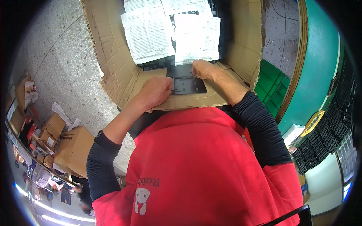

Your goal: The person unpacks a cardboard box filled with black plastic components and printed papers. They remove the papers and then take out the plastic parts one by one, placing them on a green workbench. The person handles the items individually, moving them from the box to the table.

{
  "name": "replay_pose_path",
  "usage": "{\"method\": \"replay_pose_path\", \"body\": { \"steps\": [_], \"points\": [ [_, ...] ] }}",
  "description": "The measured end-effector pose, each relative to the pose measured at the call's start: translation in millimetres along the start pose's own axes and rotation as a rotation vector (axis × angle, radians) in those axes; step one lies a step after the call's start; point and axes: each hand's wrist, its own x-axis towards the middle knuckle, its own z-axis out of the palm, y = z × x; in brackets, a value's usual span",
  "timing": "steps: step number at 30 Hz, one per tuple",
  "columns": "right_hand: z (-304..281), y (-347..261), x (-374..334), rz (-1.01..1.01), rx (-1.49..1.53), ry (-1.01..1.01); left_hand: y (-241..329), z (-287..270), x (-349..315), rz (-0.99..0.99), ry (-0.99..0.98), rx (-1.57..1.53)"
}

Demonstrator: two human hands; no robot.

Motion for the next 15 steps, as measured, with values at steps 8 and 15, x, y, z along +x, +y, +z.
{"method": "replay_pose_path", "body": {
  "steps": [8,15],
  "points": [
    [-9,-13,-10,0.048,-0.016,0.009,1,-1,-1,0.012,-0.005,-0.001],
    [-6,-9,-7,0.029,-0.057,0.003,-7,-1,2,0.049,0.029,-0.038]
  ]
}}
